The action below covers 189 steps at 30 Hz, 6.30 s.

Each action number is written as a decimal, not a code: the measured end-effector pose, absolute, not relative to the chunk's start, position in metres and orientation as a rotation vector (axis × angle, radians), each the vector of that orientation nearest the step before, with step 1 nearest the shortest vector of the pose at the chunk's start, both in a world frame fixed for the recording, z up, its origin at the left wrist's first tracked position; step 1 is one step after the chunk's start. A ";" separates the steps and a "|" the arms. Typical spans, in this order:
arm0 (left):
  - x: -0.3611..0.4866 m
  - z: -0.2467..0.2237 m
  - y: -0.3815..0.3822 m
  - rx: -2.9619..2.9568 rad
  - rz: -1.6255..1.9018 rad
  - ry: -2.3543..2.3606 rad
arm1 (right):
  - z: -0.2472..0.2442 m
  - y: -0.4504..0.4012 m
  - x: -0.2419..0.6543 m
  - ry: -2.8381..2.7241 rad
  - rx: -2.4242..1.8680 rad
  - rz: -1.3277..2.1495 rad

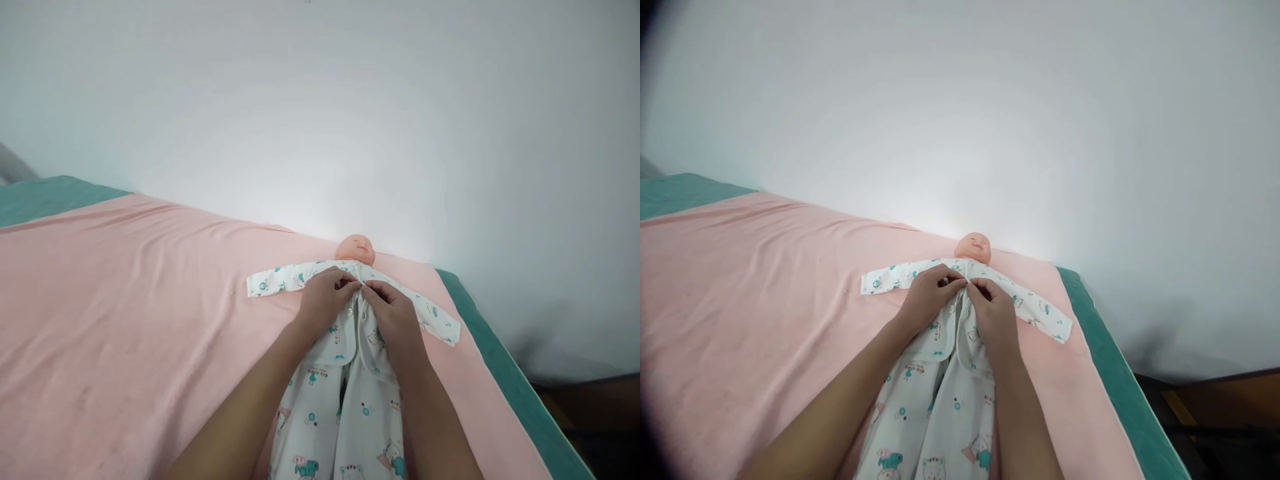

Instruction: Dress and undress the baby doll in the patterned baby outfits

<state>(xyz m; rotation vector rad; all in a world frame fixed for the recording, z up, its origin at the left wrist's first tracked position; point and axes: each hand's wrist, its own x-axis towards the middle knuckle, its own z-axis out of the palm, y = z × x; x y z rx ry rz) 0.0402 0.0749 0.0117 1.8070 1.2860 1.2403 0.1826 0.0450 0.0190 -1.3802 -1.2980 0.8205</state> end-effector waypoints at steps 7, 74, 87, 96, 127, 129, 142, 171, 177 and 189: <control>0.040 0.020 0.073 1.663 1.193 1.231 | 0.018 0.045 0.182 -1.186 -1.352 0.881; 0.041 -0.001 0.061 1.911 1.223 1.336 | 0.028 0.121 0.176 -1.631 -1.663 0.376; 0.047 0.003 0.057 2.214 1.069 1.493 | 0.000 0.067 0.189 -1.535 -1.271 0.650; 0.053 0.001 0.058 2.368 1.050 1.594 | -0.017 0.015 0.179 -1.609 -1.254 0.394; 0.060 0.008 0.063 2.220 0.996 1.675 | -0.025 0.015 0.181 -1.558 -1.239 0.391; 0.060 0.007 0.062 2.235 1.026 1.671 | -0.023 0.017 0.182 -1.506 -1.241 0.430; 0.057 0.001 0.065 2.199 1.135 1.659 | 0.031 0.115 0.169 -1.752 -1.829 0.189; 0.063 0.000 0.063 2.384 1.061 1.731 | 0.005 0.110 0.186 -1.570 -1.407 0.528; 0.064 -0.001 0.064 2.385 1.032 1.755 | 0.005 0.105 0.187 -1.566 -1.354 0.550; 0.060 -0.002 0.063 2.344 1.126 1.627 | 0.003 0.096 0.189 -1.579 -1.307 0.516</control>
